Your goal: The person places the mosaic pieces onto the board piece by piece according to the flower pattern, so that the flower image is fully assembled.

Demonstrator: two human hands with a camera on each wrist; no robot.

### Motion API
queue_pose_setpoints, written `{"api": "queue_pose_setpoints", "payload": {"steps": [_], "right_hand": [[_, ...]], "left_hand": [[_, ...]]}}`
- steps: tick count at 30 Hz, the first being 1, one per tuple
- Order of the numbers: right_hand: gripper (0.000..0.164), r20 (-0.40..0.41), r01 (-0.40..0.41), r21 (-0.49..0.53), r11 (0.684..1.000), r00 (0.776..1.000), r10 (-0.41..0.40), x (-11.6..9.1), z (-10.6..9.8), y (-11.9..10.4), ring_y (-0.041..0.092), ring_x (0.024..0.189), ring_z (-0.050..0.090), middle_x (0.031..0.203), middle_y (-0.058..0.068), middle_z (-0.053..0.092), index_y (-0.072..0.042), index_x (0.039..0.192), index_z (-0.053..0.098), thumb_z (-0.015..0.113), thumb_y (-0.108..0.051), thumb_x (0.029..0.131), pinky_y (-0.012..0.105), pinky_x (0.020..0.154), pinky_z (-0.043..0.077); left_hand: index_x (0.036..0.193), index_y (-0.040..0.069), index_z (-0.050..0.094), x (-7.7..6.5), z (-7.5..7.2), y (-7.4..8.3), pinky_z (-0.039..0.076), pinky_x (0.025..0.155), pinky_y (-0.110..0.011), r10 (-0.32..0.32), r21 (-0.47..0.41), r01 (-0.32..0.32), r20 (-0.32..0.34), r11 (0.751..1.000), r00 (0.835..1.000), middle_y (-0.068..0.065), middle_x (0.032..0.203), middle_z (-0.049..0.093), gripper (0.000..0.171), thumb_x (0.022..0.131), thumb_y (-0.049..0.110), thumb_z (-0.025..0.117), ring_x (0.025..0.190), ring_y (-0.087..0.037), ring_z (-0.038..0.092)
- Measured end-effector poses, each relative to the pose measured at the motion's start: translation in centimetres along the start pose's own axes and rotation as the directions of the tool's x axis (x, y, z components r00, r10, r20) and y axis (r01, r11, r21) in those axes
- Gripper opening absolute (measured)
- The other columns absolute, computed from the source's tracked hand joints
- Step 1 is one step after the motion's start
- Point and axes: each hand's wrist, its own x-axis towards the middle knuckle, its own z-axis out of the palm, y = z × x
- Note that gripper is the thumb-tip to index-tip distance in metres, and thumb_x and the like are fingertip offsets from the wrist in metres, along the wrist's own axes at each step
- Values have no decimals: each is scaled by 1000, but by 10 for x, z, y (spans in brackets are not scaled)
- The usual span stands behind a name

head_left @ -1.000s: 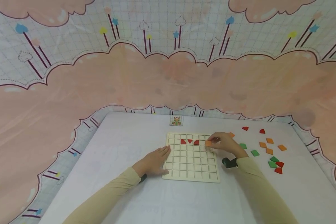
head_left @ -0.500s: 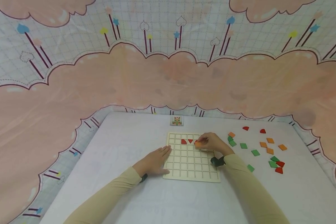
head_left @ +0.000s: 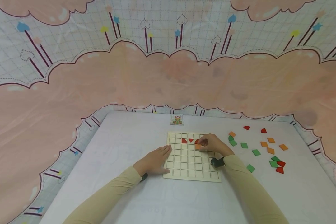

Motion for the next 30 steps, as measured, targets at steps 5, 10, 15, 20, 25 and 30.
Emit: {"api": "queue_pose_setpoints", "payload": {"steps": [5, 10, 15, 20, 25, 30], "right_hand": [[19, -6, -7, 2, 1000, 1000, 7, -2, 0, -1, 10, 74, 57, 86, 8, 67, -1, 91, 71, 77, -8, 74, 22, 67, 50], [17, -6, 4, -17, 1000, 1000, -4, 0, 1, -2, 11, 75, 57, 87, 8, 68, -2, 90, 72, 77, -9, 76, 22, 67, 50], [17, -8, -1, -18, 1000, 1000, 1, 1, 2, -1, 11, 75, 58, 86, 8, 68, -3, 90, 73, 77, -10, 75, 23, 67, 50], [20, -4, -28, 24, 999, 1000, 28, 0, 1, 0, 11, 77, 58, 88, 7, 68, -4, 92, 72, 78, -12, 74, 23, 69, 51], [25, 2, -27, 87, 996, 1000, 27, -5, -7, 7, 10, 79, 60, 93, 7, 70, -5, 98, 72, 78, -14, 75, 22, 72, 52], [28, -35, 9, 165, 986, 999, -3, -14, -29, 17, 13, 82, 62, 99, 15, 69, 1, 103, 70, 76, -9, 77, 22, 74, 53]], "left_hand": [[149, 0, 20, -2, -1, 0, 20, 120, -36, 20, -27, -21, -24, 999, 1000, -15, 157, 17, 90, 87, 57, 52, 146, -25, 18], [149, 0, 19, -3, 0, -1, 20, 120, -35, 25, -27, -26, -21, 999, 999, -15, 157, 17, 89, 88, 56, 51, 146, -25, 17], [150, 2, 18, -2, 0, 0, 21, 119, -34, 9, 10, -9, 0, 1000, 1000, -12, 158, 15, 89, 88, 59, 49, 147, -22, 17], [150, 2, 18, -1, -1, -1, 21, 120, -35, 10, 17, -10, -2, 1000, 1000, -12, 158, 15, 90, 88, 60, 48, 147, -23, 17], [150, 2, 18, 0, 1, -2, 21, 119, -35, 10, 14, -10, 1, 1000, 1000, -12, 158, 15, 91, 88, 60, 50, 147, -23, 17], [150, 2, 17, 0, 1, -1, 20, 120, -34, 9, 19, -10, 9, 1000, 1000, -12, 158, 14, 91, 87, 61, 49, 147, -23, 16]]}}
